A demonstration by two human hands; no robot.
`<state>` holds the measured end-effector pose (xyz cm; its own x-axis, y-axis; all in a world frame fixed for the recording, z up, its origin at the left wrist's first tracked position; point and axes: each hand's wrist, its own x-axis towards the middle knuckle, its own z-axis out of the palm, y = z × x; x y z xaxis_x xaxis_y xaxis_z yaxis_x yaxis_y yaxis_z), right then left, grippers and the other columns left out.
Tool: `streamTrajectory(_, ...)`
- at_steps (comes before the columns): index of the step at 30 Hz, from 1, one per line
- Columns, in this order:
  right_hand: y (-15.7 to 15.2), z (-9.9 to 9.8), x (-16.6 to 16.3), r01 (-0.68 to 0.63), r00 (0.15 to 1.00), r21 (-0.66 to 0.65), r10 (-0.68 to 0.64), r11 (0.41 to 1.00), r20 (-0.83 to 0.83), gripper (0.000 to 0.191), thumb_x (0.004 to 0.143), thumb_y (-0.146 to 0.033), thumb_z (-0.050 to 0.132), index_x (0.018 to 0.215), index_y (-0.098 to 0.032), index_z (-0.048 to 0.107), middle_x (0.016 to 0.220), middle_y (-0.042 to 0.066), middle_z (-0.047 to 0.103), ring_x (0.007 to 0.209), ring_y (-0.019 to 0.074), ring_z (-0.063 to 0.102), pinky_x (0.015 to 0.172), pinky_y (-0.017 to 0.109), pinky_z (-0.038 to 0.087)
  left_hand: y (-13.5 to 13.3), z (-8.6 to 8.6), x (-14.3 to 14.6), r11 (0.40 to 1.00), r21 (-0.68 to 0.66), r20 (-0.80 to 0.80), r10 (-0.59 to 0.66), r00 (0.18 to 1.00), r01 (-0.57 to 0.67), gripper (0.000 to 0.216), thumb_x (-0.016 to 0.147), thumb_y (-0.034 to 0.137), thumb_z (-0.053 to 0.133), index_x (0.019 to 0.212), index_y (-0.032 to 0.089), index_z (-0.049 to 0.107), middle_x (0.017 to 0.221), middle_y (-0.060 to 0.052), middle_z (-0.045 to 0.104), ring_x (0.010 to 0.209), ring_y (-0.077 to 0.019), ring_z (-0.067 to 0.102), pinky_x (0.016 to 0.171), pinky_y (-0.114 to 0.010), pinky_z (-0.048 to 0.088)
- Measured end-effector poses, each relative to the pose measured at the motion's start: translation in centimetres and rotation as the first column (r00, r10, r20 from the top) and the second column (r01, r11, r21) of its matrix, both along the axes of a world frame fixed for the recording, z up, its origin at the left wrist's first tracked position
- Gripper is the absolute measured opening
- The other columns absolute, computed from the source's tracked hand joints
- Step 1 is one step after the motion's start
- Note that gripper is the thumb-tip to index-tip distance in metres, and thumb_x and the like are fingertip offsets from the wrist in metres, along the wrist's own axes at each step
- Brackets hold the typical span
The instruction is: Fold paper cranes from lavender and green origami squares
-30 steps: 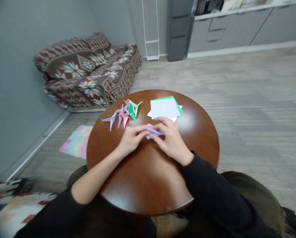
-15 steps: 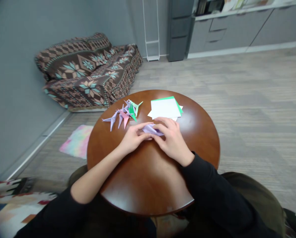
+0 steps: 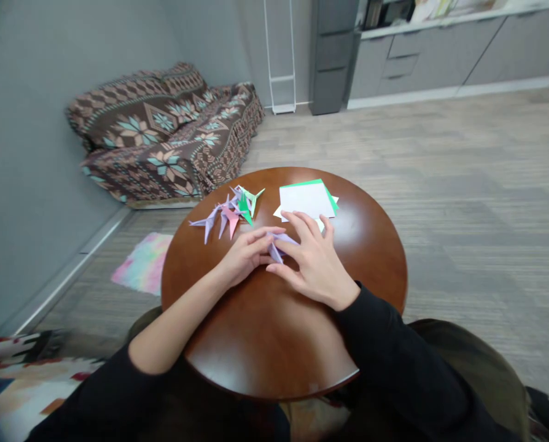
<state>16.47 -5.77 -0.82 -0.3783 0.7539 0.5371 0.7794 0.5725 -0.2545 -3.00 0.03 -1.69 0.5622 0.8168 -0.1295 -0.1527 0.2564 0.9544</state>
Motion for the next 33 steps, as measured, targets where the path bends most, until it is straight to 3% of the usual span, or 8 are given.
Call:
streamTrajectory(3, 0.0, 0.0, -0.2, -0.023, 0.998, 0.015, 0.024, 1.0, -0.056, 0.033, 0.095, -0.049, 0.063, 0.117, -0.026, 0.071, 0.155, 0.015, 0.049, 0.143, 0.0394, 0.043, 0.116, 0.066, 0.021, 0.1, -0.2, 0.1, 0.998, 0.007, 0.0, 0.056, 0.998, -0.056, 0.04, 0.08, 0.042, 0.081, 0.11, 0.016, 0.076, 0.095, -0.008, 0.073, 0.082, -0.0167, 0.068, 0.08, -0.031, 0.056)
streamTrajectory(5, 0.2, -0.2, -0.2, 0.008, 0.977, 0.03, -0.001, 1.0, -0.211, 0.021, 0.095, -0.04, 0.063, 0.107, -0.024, 0.071, 0.139, 0.015, 0.063, 0.131, 0.0352, 0.056, 0.112, 0.06, 0.033, 0.4, -0.6, 0.1, 0.993, 0.049, 0.009, 0.106, 0.994, -0.107, 0.035, 0.08, 0.043, 0.08, 0.101, 0.015, 0.078, 0.093, -0.007, 0.074, 0.083, -0.0168, 0.067, 0.081, -0.03, 0.055)
streamTrajectory(10, 0.8, -0.7, -0.1, 0.001, 0.79, -0.174, -0.107, 0.985, -0.603, 0.016, 0.091, -0.033, 0.069, 0.101, -0.021, 0.066, 0.095, 0.007, 0.075, 0.088, 0.0242, 0.073, 0.084, 0.039, 0.057, 0.9, -1.2, -0.1, 0.937, 0.286, -0.104, 0.24, 0.965, -0.203, 0.031, 0.08, 0.044, 0.078, 0.088, 0.014, 0.081, 0.082, -0.006, 0.076, 0.073, -0.016, 0.064, 0.07, -0.026, 0.049)
streamTrajectory(16, 0.8, -0.8, -0.5, -0.159, 0.782, -0.295, -0.062, 0.942, -0.62, 0.012, 0.089, -0.032, 0.072, 0.094, -0.021, 0.069, 0.089, 0.004, 0.076, 0.08, 0.0208, 0.072, 0.075, 0.033, 0.056, 0.3, -0.3, 0.1, 0.876, 0.415, -0.124, 0.321, 0.939, -0.245, 0.029, 0.08, 0.036, 0.078, 0.1, 0.015, 0.08, 0.083, -0.005, 0.078, 0.069, -0.0151, 0.066, 0.064, -0.024, 0.047)
streamTrajectory(19, 0.9, -1.1, -0.5, -0.155, 0.728, -0.334, -0.121, 0.93, -0.675, 0.012, 0.09, -0.032, 0.07, 0.089, -0.02, 0.069, 0.084, 0.003, 0.075, 0.076, 0.02, 0.07, 0.071, 0.032, 0.054, 0.1, -0.1, 0.2, 0.891, 0.39, -0.114, 0.299, 0.947, -0.235, 0.032, 0.08, 0.034, 0.078, 0.105, 0.014, 0.077, 0.078, -0.005, 0.078, 0.064, -0.0145, 0.067, 0.062, -0.024, 0.048)
streamTrajectory(24, 1.1, -1.2, -0.3, -0.078, 0.628, -0.338, -0.217, 0.938, -0.747, 0.011, 0.086, -0.03, 0.072, 0.082, -0.019, 0.071, 0.082, 0.003, 0.073, 0.073, 0.018, 0.067, 0.069, 0.031, 0.052, -0.1, -0.3, 0.5, 0.899, 0.399, -0.107, 0.24, 0.965, -0.179, 0.027, 0.074, 0.034, 0.084, 0.09, 0.014, 0.077, 0.091, -0.009, 0.08, 0.081, -0.0201, 0.075, 0.077, -0.028, 0.057)
streamTrajectory(29, 1.0, -0.7, -0.6, -0.206, 0.54, -0.397, -0.234, 0.894, -0.808, 0.02, 0.074, -0.028, 0.083, 0.087, -0.019, 0.071, 0.078, 0.001, 0.074, 0.068, 0.0172, 0.067, 0.063, 0.029, 0.053, -0.5, -0.4, 0.6, 0.922, 0.38, -0.196, 0.164, 0.967, -0.079, 0.03, 0.071, 0.034, 0.087, 0.089, 0.013, 0.077, 0.081, -0.008, 0.079, 0.073, -0.0197, 0.075, 0.069, -0.027, 0.057)
streamTrajectory(33, 1.2, -0.7, -0.7, -0.18, 0.409, -0.4, -0.301, 0.899, -0.861, 0.028, 0.067, -0.029, 0.088, 0.086, -0.019, 0.07, 0.07, 0.0, 0.072, 0.063, 0.0172, 0.067, 0.062, 0.03, 0.053, -0.6, -0.2, 0.7, 0.915, 0.394, -0.238, 0.19, 0.953, -0.085, 0.026, 0.07, 0.034, 0.087, 0.083, 0.013, 0.079, 0.077, -0.007, 0.079, 0.068, -0.0186, 0.072, 0.064, -0.027, 0.054)
